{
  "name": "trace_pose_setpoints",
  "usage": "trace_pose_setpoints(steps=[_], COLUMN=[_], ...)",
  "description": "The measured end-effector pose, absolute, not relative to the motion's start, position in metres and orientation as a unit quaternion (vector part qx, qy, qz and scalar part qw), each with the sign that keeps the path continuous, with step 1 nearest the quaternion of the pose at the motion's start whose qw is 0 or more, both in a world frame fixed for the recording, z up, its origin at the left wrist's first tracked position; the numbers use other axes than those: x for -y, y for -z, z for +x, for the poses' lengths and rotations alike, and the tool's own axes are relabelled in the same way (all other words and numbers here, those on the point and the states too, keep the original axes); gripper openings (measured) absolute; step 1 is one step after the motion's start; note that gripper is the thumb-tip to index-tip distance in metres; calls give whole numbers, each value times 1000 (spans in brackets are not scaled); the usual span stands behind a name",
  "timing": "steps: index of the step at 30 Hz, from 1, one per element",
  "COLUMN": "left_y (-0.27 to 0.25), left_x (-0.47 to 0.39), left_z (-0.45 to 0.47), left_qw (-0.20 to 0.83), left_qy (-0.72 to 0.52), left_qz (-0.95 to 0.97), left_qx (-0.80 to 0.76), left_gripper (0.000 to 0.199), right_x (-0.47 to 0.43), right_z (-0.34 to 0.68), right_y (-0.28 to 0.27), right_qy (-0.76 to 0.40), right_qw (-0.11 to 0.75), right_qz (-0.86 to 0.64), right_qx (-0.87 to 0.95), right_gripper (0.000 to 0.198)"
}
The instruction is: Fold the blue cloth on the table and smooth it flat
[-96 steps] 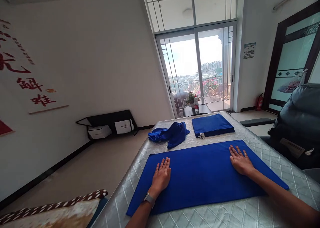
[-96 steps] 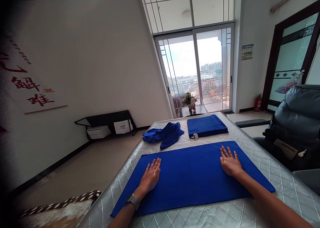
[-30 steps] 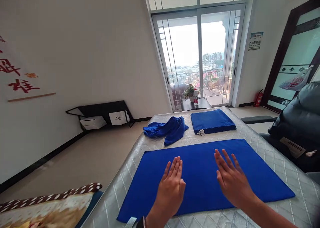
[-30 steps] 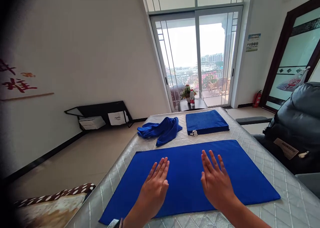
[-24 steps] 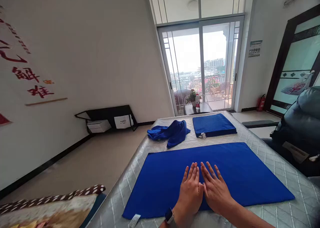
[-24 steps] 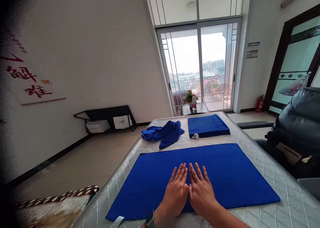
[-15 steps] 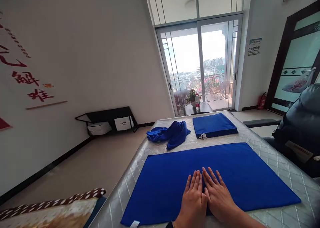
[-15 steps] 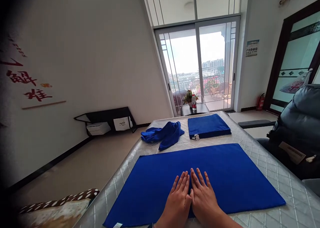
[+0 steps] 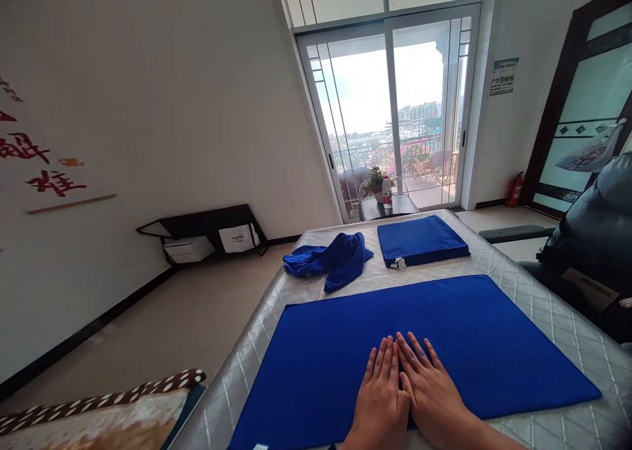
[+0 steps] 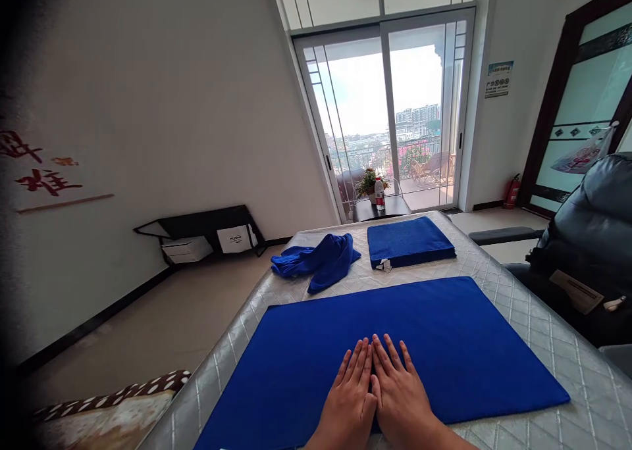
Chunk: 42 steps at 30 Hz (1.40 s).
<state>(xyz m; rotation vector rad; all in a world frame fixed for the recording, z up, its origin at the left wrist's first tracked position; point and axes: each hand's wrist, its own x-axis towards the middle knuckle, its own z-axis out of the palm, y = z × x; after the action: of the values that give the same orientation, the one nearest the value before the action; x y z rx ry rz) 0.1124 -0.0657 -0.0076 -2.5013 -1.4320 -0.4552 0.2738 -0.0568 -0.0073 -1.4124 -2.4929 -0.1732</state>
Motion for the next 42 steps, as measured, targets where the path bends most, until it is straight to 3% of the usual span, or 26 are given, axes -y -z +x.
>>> trace_pose_setpoints(steps=[18, 26, 32, 37, 42], left_y=[-4, -2, 2, 2, 6], left_x=[78, 95, 114, 121, 121], left_z=[98, -23, -115, -142, -141], left_qw=[86, 51, 9, -30, -27], left_qy=[111, 92, 96, 98, 103], left_qz=[-842, -776, -697, -680, -669], left_qx=[522, 621, 710, 726, 735], left_gripper=[62, 67, 69, 71, 74], right_x=[64, 59, 47, 45, 49], right_z=[287, 390, 509, 572, 576], right_y=[-1, 13, 36, 53, 55], right_qy=[33, 96, 73, 42, 23], right_qw=[135, 168, 158, 165, 153], right_qz=[-531, -573, -621, -660, -666], right_qx=[836, 796, 764, 732, 730], right_gripper=[57, 58, 63, 78, 78])
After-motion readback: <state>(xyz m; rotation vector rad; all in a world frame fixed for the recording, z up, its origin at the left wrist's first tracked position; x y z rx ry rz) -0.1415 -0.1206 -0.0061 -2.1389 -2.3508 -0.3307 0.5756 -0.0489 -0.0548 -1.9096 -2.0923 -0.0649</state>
